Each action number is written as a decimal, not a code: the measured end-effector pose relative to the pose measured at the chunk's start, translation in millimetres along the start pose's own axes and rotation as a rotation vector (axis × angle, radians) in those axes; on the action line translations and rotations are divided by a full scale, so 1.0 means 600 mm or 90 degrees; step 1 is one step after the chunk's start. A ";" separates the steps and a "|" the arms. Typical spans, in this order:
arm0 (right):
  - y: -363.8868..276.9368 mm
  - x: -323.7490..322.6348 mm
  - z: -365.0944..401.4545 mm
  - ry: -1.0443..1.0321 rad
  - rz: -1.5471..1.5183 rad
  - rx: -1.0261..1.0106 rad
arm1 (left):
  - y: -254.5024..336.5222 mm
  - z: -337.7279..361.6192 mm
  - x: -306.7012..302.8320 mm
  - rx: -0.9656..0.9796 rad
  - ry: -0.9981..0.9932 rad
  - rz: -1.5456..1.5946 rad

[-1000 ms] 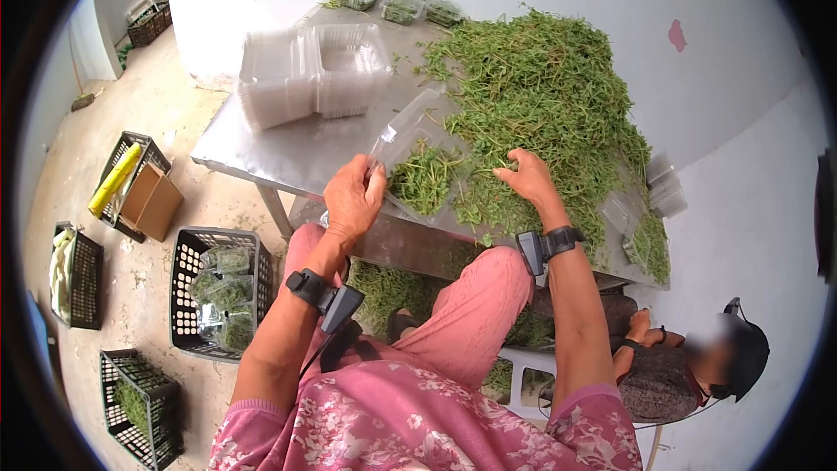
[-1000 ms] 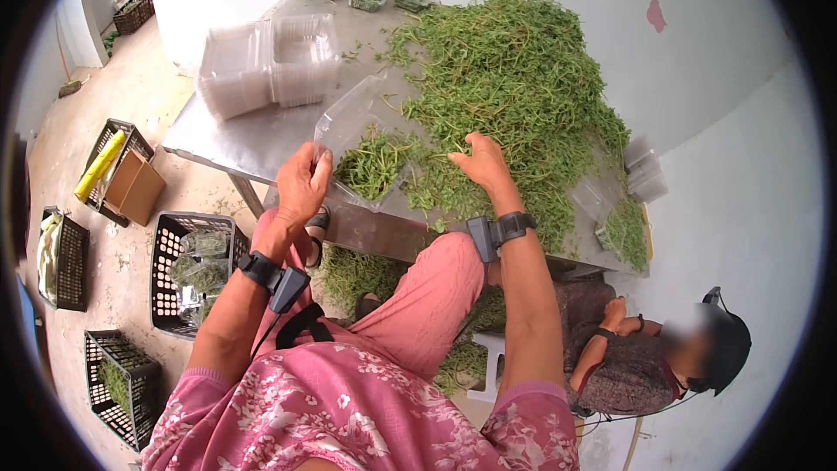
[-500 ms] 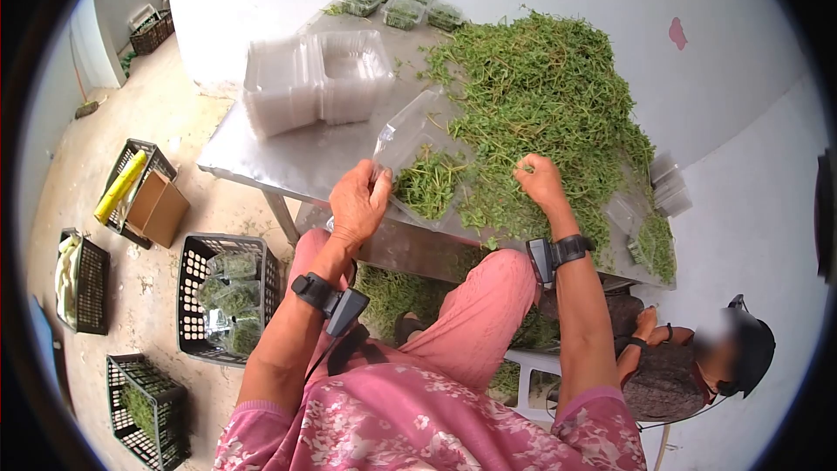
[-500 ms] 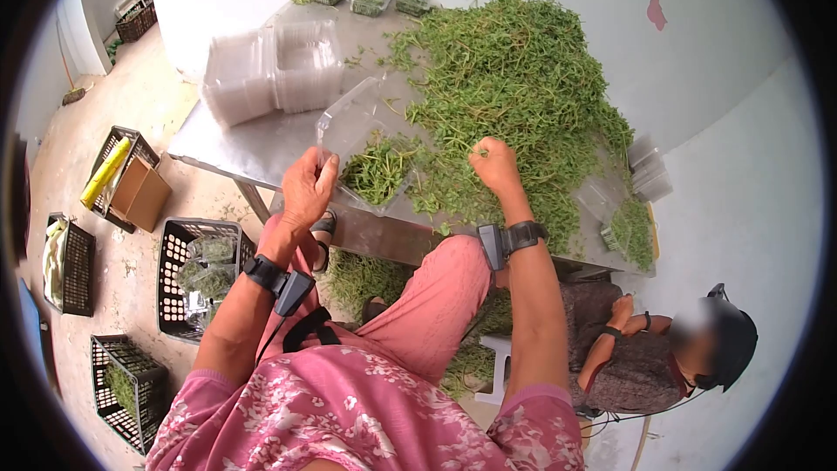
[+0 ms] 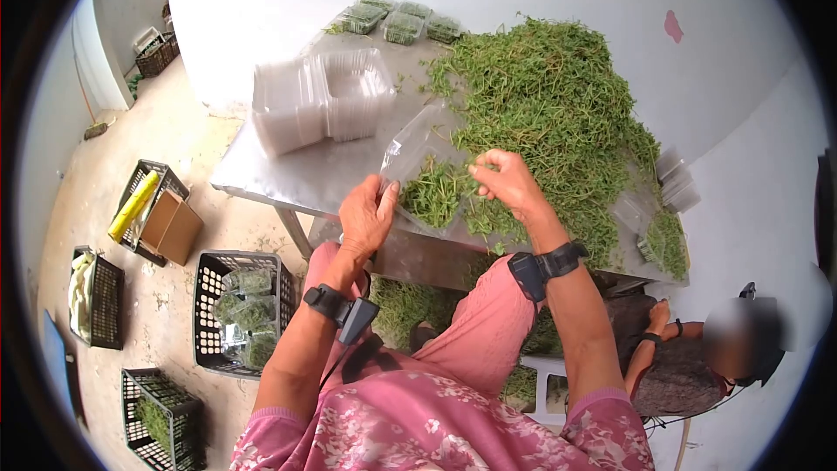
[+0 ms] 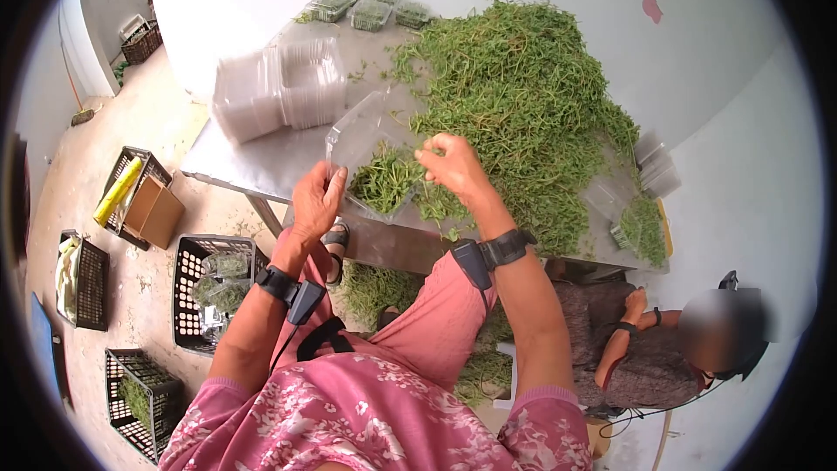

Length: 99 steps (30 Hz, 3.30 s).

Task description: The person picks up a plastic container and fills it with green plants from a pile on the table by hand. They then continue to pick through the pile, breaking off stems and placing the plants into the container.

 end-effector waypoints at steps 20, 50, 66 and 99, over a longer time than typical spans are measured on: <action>0.088 0.037 -0.027 0.367 -0.005 -0.209 | 0.000 0.003 0.006 0.042 0.021 -0.010; 0.090 0.049 -0.034 0.354 0.023 -0.234 | 0.005 0.013 -0.007 0.021 0.010 0.112; 0.082 0.046 -0.027 0.343 0.017 -0.211 | 0.115 -0.001 0.021 0.212 -0.106 -0.067; 0.083 0.052 -0.025 0.331 0.017 -0.232 | 0.133 -0.039 0.074 0.257 -0.366 -0.064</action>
Point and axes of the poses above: each hand's wrist, its own z-axis away from the middle knuckle, its own x-axis out of the palm, y = z × x, the point moved 4 cm from there along -z, towards the middle knuckle, and after that the axes turned 10 degrees about x, right-handed, at the moved point
